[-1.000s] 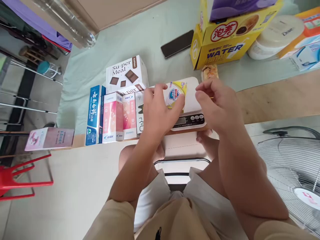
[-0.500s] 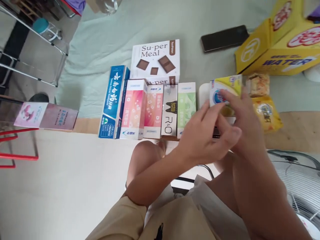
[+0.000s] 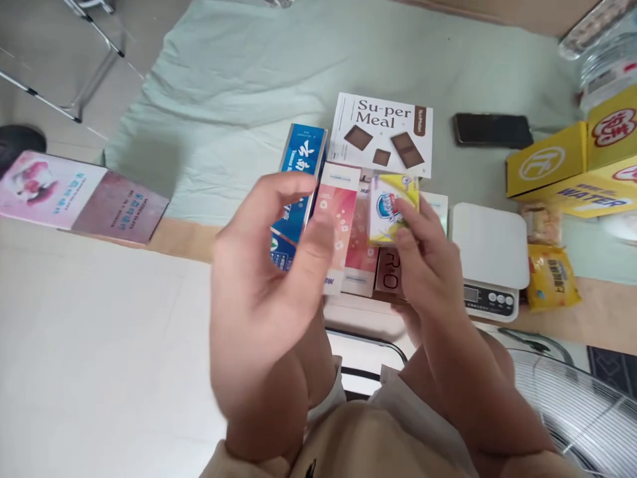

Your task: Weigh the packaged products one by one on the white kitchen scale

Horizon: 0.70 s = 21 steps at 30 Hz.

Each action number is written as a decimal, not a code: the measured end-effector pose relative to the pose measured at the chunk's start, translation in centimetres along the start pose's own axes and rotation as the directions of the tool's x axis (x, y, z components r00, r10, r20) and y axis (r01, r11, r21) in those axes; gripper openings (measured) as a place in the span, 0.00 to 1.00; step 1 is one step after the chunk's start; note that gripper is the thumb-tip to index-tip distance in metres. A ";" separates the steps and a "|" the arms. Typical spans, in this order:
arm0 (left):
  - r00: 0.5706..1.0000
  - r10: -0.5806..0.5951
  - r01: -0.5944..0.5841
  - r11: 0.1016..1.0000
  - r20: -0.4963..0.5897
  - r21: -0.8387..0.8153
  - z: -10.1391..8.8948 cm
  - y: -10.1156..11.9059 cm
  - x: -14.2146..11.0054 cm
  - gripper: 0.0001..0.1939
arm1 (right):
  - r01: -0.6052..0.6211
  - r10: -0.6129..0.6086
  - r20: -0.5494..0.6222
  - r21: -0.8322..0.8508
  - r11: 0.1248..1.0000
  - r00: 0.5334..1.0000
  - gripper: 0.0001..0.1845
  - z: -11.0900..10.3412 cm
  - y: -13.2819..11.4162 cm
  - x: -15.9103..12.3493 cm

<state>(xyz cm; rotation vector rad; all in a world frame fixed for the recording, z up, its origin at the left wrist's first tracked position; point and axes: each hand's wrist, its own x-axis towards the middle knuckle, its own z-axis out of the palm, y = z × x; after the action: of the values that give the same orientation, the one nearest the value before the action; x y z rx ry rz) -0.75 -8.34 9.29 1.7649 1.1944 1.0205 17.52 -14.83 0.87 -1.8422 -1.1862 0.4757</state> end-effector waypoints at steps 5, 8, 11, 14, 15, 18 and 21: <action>0.993 0.045 -0.078 0.941 0.109 0.329 -2.6 -3.7 1.1 0.21 | 0.070 -0.030 0.145 -0.278 0.958 0.989 0.30 0.4 -0.6 -0.4; 0.975 0.029 -0.110 0.925 0.221 0.364 -2.7 -5.4 1.7 0.23 | 0.113 -0.047 0.181 -0.376 0.920 0.982 0.32 -0.2 -0.7 -0.3; 0.957 0.003 -0.100 0.942 0.289 0.320 -2.4 -6.3 2.0 0.22 | 0.090 -0.044 0.123 -0.397 0.913 0.991 0.30 -0.2 -0.8 0.4; 0.949 -0.016 -0.090 0.944 0.315 0.317 -2.2 -6.7 2.0 0.23 | 0.061 -0.027 0.093 -0.383 0.922 0.995 0.29 0.2 -0.8 1.0; 0.948 -0.023 -0.085 0.943 0.318 0.322 -2.1 -6.8 2.1 0.23 | 0.057 -0.023 0.094 -0.375 0.925 0.995 0.29 0.4 -0.8 1.1; 0.948 -0.053 -0.062 0.937 0.315 0.345 -2.2 -6.8 2.2 0.22 | 0.042 -0.008 0.099 -0.352 0.935 0.995 0.28 0.6 -0.8 1.3; 0.961 -0.020 -0.085 0.927 0.274 0.366 -2.5 -6.1 2.2 0.21 | 0.048 -0.005 0.126 -0.347 0.937 0.992 0.30 0.0 -0.9 1.3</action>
<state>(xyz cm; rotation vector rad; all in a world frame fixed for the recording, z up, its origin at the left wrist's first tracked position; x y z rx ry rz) -4.55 -4.22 5.26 2.1465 1.2421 0.5598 17.63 -13.53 1.74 -2.1182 -1.4522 0.3850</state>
